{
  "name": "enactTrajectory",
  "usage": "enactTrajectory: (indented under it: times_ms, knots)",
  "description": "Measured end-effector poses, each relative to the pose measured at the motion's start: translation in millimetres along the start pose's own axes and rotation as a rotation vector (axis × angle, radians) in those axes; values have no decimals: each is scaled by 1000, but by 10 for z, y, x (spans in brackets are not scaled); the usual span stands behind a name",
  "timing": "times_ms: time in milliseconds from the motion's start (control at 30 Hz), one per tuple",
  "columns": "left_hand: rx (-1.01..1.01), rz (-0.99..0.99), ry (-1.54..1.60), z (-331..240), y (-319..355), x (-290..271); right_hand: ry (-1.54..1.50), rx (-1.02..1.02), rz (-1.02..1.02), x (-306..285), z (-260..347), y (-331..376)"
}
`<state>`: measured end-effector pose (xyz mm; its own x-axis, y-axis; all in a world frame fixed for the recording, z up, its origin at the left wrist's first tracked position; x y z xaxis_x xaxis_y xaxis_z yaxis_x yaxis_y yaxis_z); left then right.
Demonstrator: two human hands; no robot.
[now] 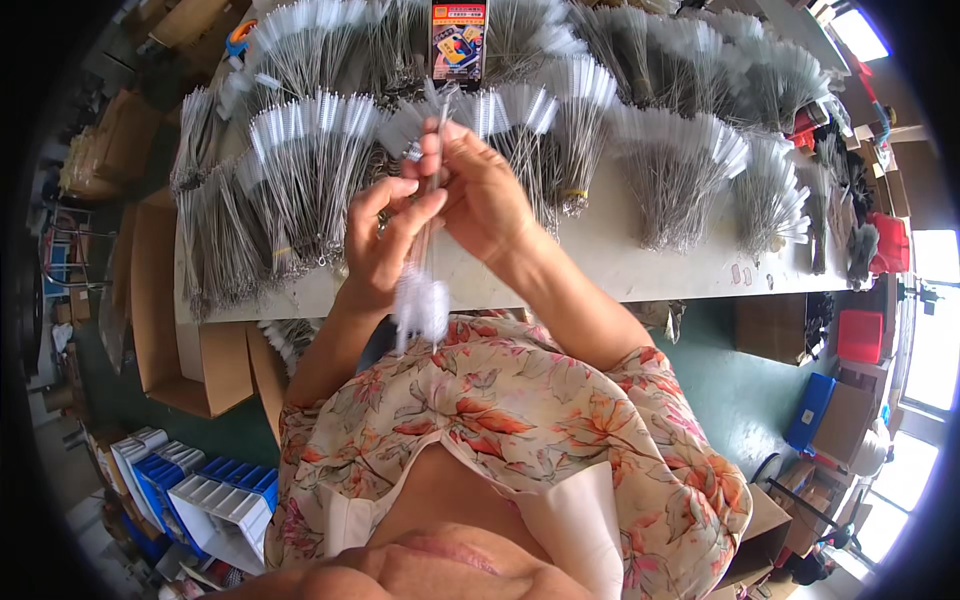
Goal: The recorder is assembling small cleaning brushes by sliding multiple brushes onto a single metal ring.
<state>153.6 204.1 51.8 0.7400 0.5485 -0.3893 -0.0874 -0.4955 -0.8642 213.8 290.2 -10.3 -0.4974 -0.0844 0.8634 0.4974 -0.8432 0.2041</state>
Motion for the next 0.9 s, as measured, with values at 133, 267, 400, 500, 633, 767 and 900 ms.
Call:
enactTrajectory:
  times_ms: [133,267,400,500,633,767,900]
  knots:
    - [16,-74,-75,81,-80,-344,322,-4,190,-4,323,118]
    - [-290,-164,271,422,-113,-540,876,132,110,-61,111,358]
    - [-414,165,493,136,81,109,1384,-252,261,167,-65,430]
    - [-406,119,469,196,172,88,1497,-366,168,147,63,510]
    - [-503,58,331,253,316,-178,1587,-354,61,26,130,539]
    - [-610,70,361,294,400,-132,1581,-335,36,-54,88,538]
    - [-776,30,543,374,469,-61,1376,-202,182,-73,-48,572]
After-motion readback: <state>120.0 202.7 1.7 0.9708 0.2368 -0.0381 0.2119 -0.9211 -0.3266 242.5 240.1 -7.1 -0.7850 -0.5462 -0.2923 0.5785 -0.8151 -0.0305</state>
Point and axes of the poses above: each hand's wrist, its own y-axis away from the middle knuckle, its own x-axis out of the palm, z = x × y, the point moved 9 cm from there along -y, towards the middle knuckle, and after that the axes turned 5 degrees about -z, right-handed, at the moved point
